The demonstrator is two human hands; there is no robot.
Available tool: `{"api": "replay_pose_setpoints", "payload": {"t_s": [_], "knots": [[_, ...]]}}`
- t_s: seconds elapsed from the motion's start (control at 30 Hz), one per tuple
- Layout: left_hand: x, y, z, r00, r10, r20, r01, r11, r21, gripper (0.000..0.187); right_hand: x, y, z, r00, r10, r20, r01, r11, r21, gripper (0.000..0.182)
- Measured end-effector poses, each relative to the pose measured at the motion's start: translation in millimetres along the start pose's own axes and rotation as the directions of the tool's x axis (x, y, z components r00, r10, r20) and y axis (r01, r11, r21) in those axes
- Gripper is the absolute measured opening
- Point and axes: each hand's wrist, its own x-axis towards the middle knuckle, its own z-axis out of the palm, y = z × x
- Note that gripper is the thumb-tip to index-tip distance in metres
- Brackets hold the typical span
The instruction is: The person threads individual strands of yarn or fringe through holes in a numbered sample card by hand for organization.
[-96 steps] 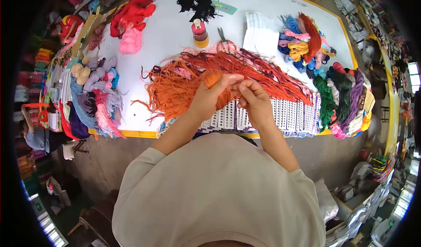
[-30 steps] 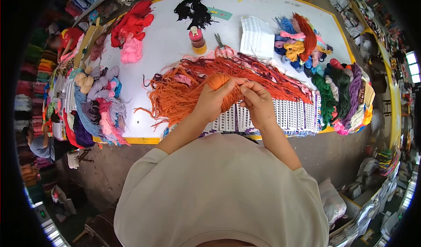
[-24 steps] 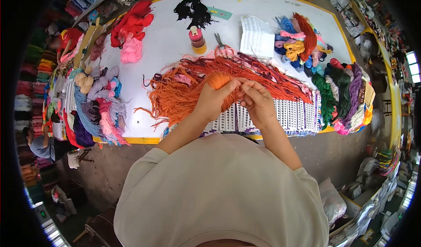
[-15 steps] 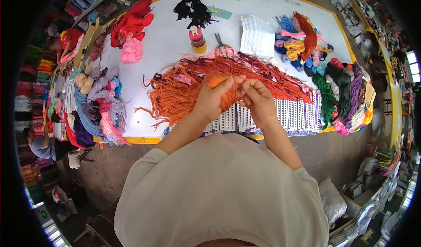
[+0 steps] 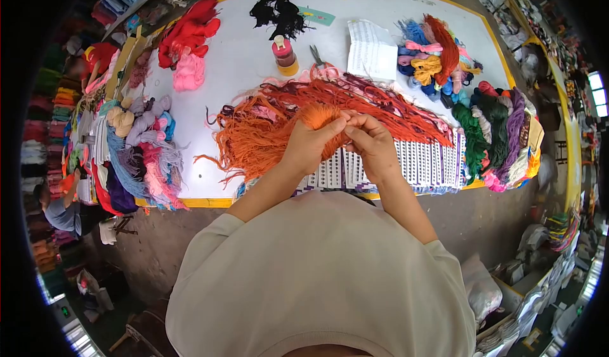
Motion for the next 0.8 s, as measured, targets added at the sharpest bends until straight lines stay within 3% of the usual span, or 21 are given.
{"api": "replay_pose_setpoints", "payload": {"t_s": [0.03, 0.17, 0.27, 0.33, 0.37, 0.47, 0.57, 0.63, 0.73, 0.8], "knots": [[-0.3, 0.0, 0.0, 1.0, 0.012, -0.007, -0.012, 0.998, 0.065, 0.016, 0.0, 0.5, 0.3, 1.0, -0.008, 0.002, 0.008, 1.0, -0.01, 0.006], [0.0, -1.0, -2.0, 1.0, -0.018, -0.014, 0.019, 1.0, 0.014, 0.018, 0.1, -1.2, 1.5, 1.0, -0.013, -0.003, 0.013, 0.999, 0.036, 0.004], [-0.4, 3.5, -1.3, 0.999, -0.033, 0.013, 0.032, 0.999, 0.021, 0.024, 1.4, -0.8, -4.1, 0.997, 0.037, 0.063, -0.047, 0.986, 0.161, 0.004], [-2.3, 11.7, 2.5, 0.996, -0.086, 0.025, 0.09, 0.972, -0.216, 0.03, 1.1, -6.0, -1.5, 0.997, 0.042, 0.058, -0.055, 0.969, 0.242, 0.007], [-2.0, 11.9, 1.6, 0.996, -0.086, 0.025, 0.09, 0.972, -0.216, 0.03, 2.4, -5.3, -3.7, 0.997, 0.042, 0.058, -0.055, 0.969, 0.242, 0.007], [-2.0, 12.5, 0.3, 0.993, -0.096, 0.068, 0.11, 0.963, -0.246, 0.037, 5.1, -2.4, -8.5, 0.997, 0.027, 0.069, -0.04, 0.98, 0.196, 0.01], [-3.8, 11.4, 4.7, 0.995, -0.103, 0.001, 0.101, 0.978, -0.182, 0.037, 2.9, -4.3, -1.2, 0.999, 0.016, 0.045, -0.019, 0.997, 0.069, 0.008], [-3.1, 5.2, 2.6, 0.998, -0.067, -0.019, 0.065, 0.994, -0.087, 0.032, 1.3, -3.4, 5.3, 1.0, 0.015, -0.016, -0.017, 0.993, -0.118, 0.007], [-1.4, -0.9, -5.7, 1.0, 0.001, 0.025, -0.001, 1.0, 0.013, 0.029, 1.7, -0.6, 4.0, 1.0, 0.002, 0.004, -0.002, 0.996, -0.09, 0.006], [-1.1, -1.9, -6.7, 1.0, -0.01, 0.003, 0.01, 0.999, -0.041, 0.024, 2.4, 1.6, 0.7, 1.0, 0.011, 0.012, -0.011, 0.998, -0.055, 0.006]]}}
